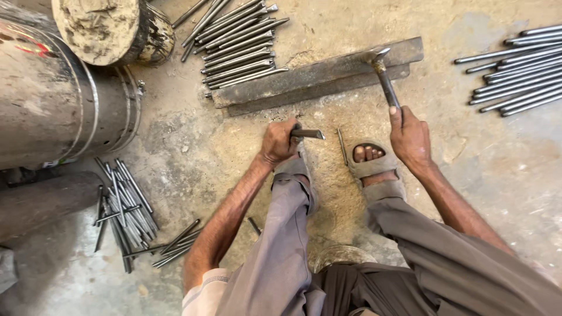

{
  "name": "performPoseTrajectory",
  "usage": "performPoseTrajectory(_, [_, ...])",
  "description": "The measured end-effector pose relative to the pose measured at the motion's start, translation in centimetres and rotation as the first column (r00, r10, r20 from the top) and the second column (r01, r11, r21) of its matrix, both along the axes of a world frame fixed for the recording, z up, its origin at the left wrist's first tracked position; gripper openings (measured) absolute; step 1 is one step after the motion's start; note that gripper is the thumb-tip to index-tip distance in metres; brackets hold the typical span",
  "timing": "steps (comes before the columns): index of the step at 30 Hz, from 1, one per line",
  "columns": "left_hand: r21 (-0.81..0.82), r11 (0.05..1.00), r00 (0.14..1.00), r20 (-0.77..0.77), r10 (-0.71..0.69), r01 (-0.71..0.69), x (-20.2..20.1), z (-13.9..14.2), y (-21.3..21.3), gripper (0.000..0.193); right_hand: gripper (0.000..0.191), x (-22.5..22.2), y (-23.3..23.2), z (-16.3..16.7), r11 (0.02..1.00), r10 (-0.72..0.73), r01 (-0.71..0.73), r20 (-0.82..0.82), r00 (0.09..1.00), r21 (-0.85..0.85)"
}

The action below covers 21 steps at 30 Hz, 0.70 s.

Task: The person repeatedly picks up metal rods from a pile on the floor, places them on a metal anvil, and strikes them with a hammer to shape the ends. The person continues this process for multiple rods, placing the finished pieces in a separate pile.

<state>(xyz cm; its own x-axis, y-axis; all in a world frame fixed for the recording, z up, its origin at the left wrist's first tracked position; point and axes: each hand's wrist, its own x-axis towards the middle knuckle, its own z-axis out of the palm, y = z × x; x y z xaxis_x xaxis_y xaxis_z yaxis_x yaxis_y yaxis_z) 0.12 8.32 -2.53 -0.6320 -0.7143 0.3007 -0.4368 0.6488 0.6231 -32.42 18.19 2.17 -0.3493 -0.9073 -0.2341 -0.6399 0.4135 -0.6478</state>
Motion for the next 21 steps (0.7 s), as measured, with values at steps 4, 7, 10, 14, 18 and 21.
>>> performPoseTrajectory(4, [-0.056, 0.997, 0.993, -0.106, -0.059, 0.054, 0.2, 0.8, 1.2, 0.039, 0.047, 0.2, 0.6, -0.6, 0.998, -0.053, 0.051, 0.034, 0.998, 0.038])
performPoseTrajectory(7, [-0.066, 0.996, 0.991, -0.118, -0.059, 0.052, 0.5, 0.5, 1.2, 0.040, 0.044, 0.5, 0.7, -1.0, 0.998, -0.061, 0.059, 0.061, 0.996, 0.034])
performPoseTrajectory(10, [0.052, 0.998, 0.999, 0.030, 0.024, -0.025, 0.4, -0.2, 0.8, 0.035, 0.045, 0.8, 0.9, -1.1, 0.999, -0.043, 0.043, 0.061, 0.997, 0.005])
performPoseTrajectory(14, [0.022, 0.985, 0.924, 0.351, 0.153, -0.171, -0.5, -0.4, -1.0, 0.027, 0.046, 0.9, 1.1, -1.0, 0.998, -0.057, 0.052, 0.112, 0.992, 0.047])
performPoseTrajectory(18, [-0.017, 0.976, 0.891, 0.405, 0.205, -0.216, -2.0, 0.9, -3.7, 0.030, 0.048, 0.6, 0.8, -0.8, 0.994, -0.063, 0.048, 0.154, 0.986, 0.100])
performPoseTrajectory(21, [-0.060, 0.984, 0.830, 0.530, 0.173, -0.167, -3.2, 2.6, -4.9, 0.035, 0.049, 0.2, 0.6, -0.6, 0.995, -0.047, 0.036, 0.119, 0.992, 0.089])
